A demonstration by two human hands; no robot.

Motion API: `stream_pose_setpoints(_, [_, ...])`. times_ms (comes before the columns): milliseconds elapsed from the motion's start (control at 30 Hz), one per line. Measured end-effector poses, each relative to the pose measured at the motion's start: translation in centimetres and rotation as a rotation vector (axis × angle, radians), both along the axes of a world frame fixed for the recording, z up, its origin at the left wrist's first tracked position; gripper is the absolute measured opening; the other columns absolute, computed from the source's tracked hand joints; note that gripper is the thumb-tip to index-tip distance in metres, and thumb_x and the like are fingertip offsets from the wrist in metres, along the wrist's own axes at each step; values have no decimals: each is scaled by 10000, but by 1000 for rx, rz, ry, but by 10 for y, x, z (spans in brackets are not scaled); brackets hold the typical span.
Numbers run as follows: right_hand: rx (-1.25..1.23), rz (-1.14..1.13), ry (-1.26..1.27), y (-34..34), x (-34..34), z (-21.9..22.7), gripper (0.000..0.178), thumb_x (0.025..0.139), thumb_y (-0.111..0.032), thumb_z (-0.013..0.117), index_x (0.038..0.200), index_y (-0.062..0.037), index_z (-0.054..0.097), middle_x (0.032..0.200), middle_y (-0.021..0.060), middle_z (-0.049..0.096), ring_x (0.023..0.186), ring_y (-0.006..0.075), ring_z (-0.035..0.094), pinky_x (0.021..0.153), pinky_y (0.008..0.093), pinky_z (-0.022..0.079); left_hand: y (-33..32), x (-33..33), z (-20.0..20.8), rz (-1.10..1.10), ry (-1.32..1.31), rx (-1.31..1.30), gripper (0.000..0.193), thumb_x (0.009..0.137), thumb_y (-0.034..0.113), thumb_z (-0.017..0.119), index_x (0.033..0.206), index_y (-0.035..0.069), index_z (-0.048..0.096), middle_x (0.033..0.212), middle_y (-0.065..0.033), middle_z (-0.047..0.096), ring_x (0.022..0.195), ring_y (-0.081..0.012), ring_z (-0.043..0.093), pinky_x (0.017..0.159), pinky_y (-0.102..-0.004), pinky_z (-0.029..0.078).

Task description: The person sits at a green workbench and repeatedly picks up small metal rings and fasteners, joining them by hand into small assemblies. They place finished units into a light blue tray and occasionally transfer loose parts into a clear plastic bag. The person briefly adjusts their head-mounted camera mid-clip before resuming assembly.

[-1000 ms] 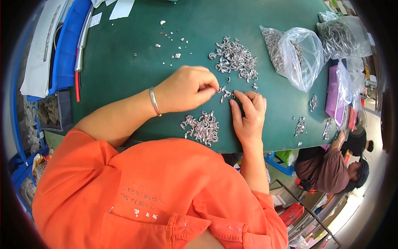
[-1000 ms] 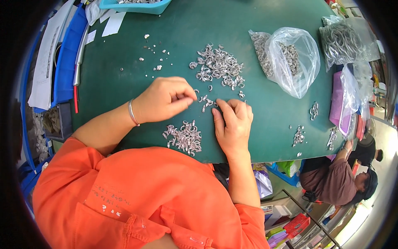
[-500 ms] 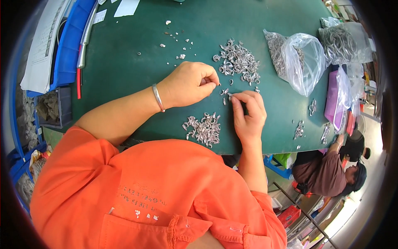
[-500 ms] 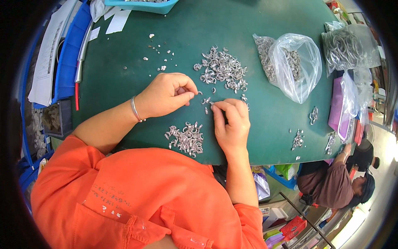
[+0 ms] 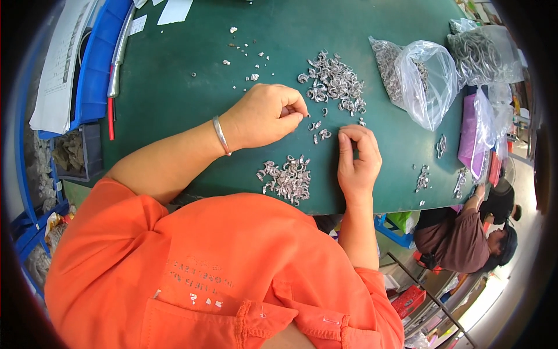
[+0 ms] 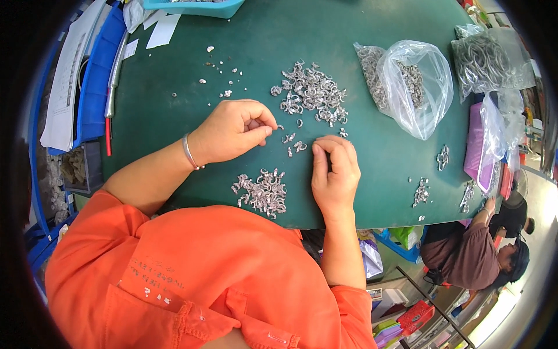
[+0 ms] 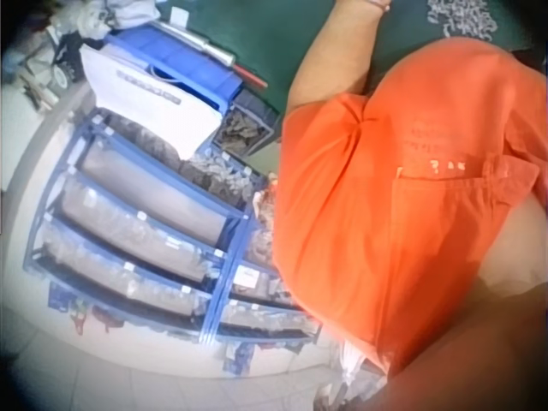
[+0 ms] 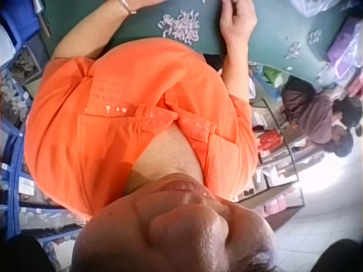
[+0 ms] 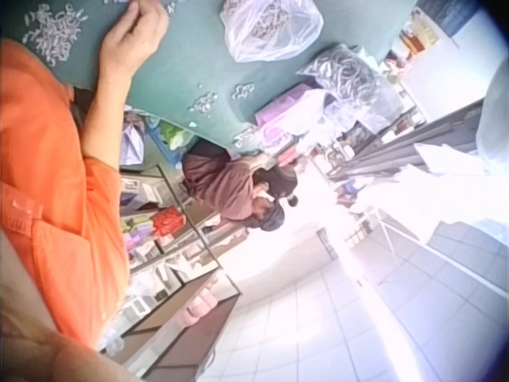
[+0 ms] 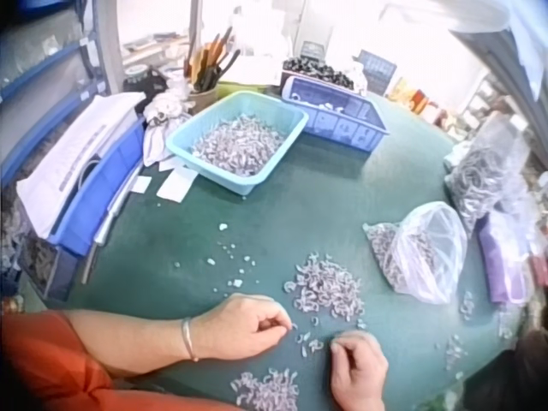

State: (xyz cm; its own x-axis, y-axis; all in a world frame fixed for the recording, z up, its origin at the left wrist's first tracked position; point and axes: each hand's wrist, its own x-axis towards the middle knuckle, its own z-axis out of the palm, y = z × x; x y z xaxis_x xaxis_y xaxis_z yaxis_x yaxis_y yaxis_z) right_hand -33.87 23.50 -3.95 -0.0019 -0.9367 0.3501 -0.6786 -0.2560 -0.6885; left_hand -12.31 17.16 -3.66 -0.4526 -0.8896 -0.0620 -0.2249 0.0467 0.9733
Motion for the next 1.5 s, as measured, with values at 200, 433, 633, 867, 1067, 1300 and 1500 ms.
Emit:
stream_pose_setpoints(200, [-71, 90, 105, 3, 9, 5, 130, 783, 44, 696, 884, -18, 643, 856, 106, 629, 786, 280, 599, 723, 362, 485, -1, -1, -3, -17, -23, -4, 102, 844, 50, 628, 892, -22, 680, 812, -114, 692, 713, -177, 683, 662, -286, 543])
stream_pose_setpoints(433, [30, -52, -74, 10, 0, 6, 101, 817, 61, 672, 876, -11, 631, 888, 115, 674, 772, 234, 651, 714, 320, 529, 0, 2, -2, -54, -9, 23, 74, 885, -4, 617, 941, -26, 661, 855, -58, 678, 733, -103, 679, 654, -226, 539])
stream_pose_setpoints(633, [73, -41, -210, 17, -6, 11, 123, 820, 73, 674, 918, 9, 637, 892, 97, 642, 719, 187, 626, 645, 283, 512, -2, 2, 1, -55, -55, 101, 78, 897, 13, 621, 956, -19, 660, 863, -51, 681, 739, -95, 678, 662, -223, 539])
stream_pose_setpoints(867, [-23, 98, 99, 2, 9, 3, 160, 767, 59, 689, 907, -15, 667, 903, 106, 600, 829, 282, 598, 735, 367, 503, -2, 0, 4, -47, -52, 119, 82, 904, 23, 619, 963, -13, 663, 872, -45, 689, 737, -88, 674, 651, -215, 533])
stream_pose_setpoints(1067, [205, 153, -172, 16, -2, 24, 97, 817, 49, 674, 894, -10, 668, 878, 102, 639, 724, 239, 641, 648, 339, 519, -2, 1, 1, -48, -48, 113, 90, 902, 30, 621, 967, -14, 665, 854, -41, 689, 733, -83, 673, 649, -211, 530])
stream_pose_setpoints(1300, [69, 164, -37, 13, 12, 18, 119, 804, 44, 678, 907, -15, 667, 827, 113, 647, 748, 284, 637, 675, 336, 519, -2, -1, 2, -49, -67, 113, 90, 902, 36, 621, 964, -9, 668, 851, -40, 690, 729, -80, 672, 655, -210, 531])
stream_pose_setpoints(1500, [130, 108, -98, 14, 7, 14, 115, 793, 46, 676, 883, -22, 659, 805, 106, 651, 758, 300, 638, 683, 346, 520, -2, 3, -2, -44, -48, 113, 90, 904, 42, 625, 962, -11, 667, 841, -36, 689, 727, -79, 671, 653, -212, 533])
